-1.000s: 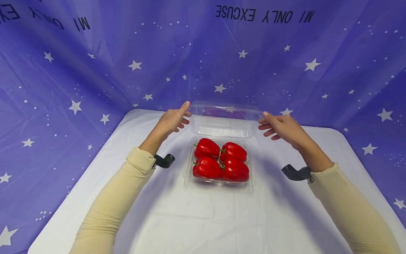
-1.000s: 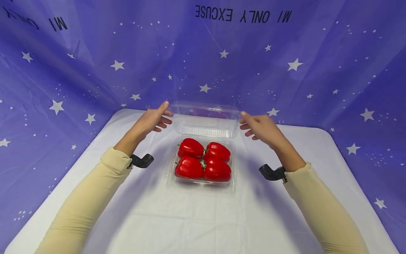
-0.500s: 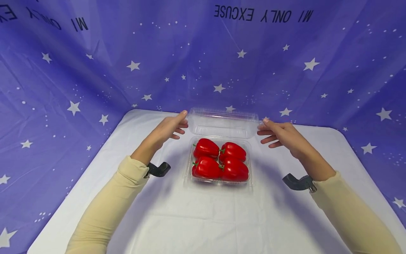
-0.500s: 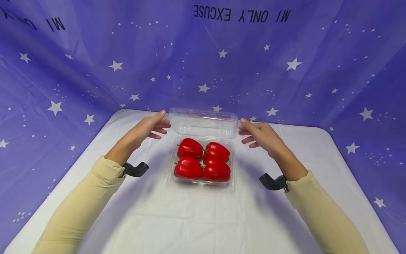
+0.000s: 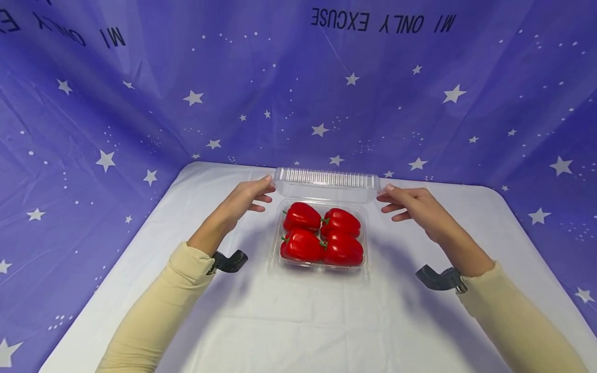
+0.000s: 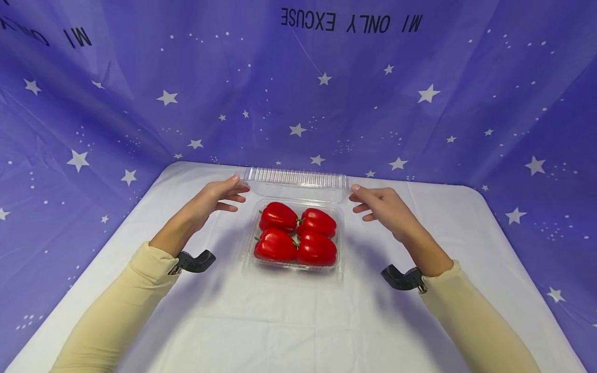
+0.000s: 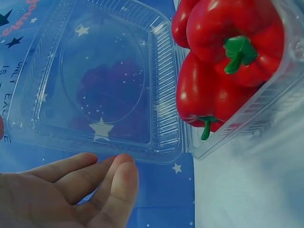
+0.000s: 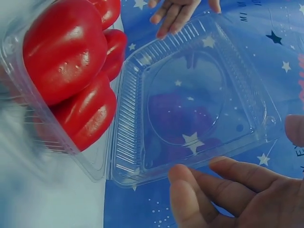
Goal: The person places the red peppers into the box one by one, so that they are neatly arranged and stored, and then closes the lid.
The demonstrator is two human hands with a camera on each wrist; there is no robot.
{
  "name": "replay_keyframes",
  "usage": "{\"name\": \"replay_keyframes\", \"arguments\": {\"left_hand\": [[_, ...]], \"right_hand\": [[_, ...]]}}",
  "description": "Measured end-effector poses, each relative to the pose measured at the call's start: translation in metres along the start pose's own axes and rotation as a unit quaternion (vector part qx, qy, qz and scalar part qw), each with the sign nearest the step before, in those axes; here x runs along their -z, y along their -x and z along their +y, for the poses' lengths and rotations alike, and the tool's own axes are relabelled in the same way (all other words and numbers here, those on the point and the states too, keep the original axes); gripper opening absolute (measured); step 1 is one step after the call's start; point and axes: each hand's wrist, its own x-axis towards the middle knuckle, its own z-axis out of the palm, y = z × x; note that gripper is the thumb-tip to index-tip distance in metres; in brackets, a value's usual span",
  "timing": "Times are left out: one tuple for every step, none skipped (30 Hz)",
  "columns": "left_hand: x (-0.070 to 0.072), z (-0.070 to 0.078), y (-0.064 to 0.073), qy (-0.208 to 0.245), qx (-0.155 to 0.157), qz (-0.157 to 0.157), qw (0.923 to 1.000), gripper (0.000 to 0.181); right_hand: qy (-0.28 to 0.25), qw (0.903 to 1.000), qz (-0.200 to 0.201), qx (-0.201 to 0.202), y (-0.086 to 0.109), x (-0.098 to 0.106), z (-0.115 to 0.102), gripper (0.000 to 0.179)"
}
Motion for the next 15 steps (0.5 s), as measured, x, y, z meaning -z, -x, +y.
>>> {"name": "replay_keyframes", "arguments": {"left_hand": [[0.0,-0.001,0.001,0.001,-0.002,-0.001,1.0,0.066],[-0.001,-0.002,0.001,0.002,-0.003,-0.002,1.0,0.065],[-0.001,-0.003,0.002,0.005,-0.005,-0.003,1.0,0.065],[-0.001,-0.003,0.003,0.007,-0.006,-0.004,0.9999,0.064],[-0.001,-0.004,0.003,0.01,-0.008,-0.006,0.9999,0.064],[-0.001,-0.005,0.004,0.011,-0.01,-0.008,0.9999,0.064],[-0.001,-0.007,0.005,0.014,-0.011,-0.008,0.9998,0.063],[-0.001,-0.008,0.006,0.015,-0.014,-0.01,0.9997,0.063],[-0.001,-0.009,0.006,0.015,-0.018,-0.012,0.9997,0.062],[-0.001,-0.011,0.007,0.014,-0.022,-0.015,0.9996,0.062],[-0.002,-0.012,0.008,0.014,-0.026,-0.017,0.9994,0.061],[-0.002,-0.014,0.008,0.015,-0.03,-0.019,0.9993,0.06],[-0.002,-0.016,0.009,0.017,-0.033,-0.02,0.9991,0.06],[-0.003,-0.018,0.01,0.017,-0.036,-0.021,0.999,0.06],[-0.003,-0.02,0.011,0.018,-0.038,-0.021,0.9989,0.06]], "right_hand": [[-0.001,1.0,0.002,0.003,0.0,0.0,0.001,0.058],[-0.001,1.0,0.005,0.006,0.001,-0.001,0.002,0.057],[-0.002,0.9999,0.007,0.009,0.001,-0.001,0.003,0.057],[-0.002,0.9999,0.009,0.011,0.001,-0.002,0.004,0.056],[-0.002,0.9999,0.009,0.014,0.001,-0.002,0.005,0.056],[-0.002,0.9998,0.009,0.015,0.002,-0.002,0.006,0.055],[-0.002,0.9998,0.008,0.017,0.002,-0.003,0.007,0.054],[-0.003,0.9998,0.006,0.017,0.003,-0.004,0.008,0.053],[-0.004,0.9998,0.004,0.017,0.004,-0.004,0.009,0.053],[-0.005,0.9998,0.001,0.018,0.006,-0.005,0.011,0.052],[-0.005,0.9998,-0.001,0.018,0.007,-0.006,0.012,0.052],[-0.006,0.9998,-0.003,0.02,0.008,-0.007,0.013,0.051],[-0.006,0.9997,-0.004,0.021,0.01,-0.007,0.014,0.051],[-0.005,0.9997,-0.006,0.024,0.011,-0.008,0.015,0.051],[-0.003,0.9996,-0.007,0.027,0.012,-0.009,0.016,0.05]]}}
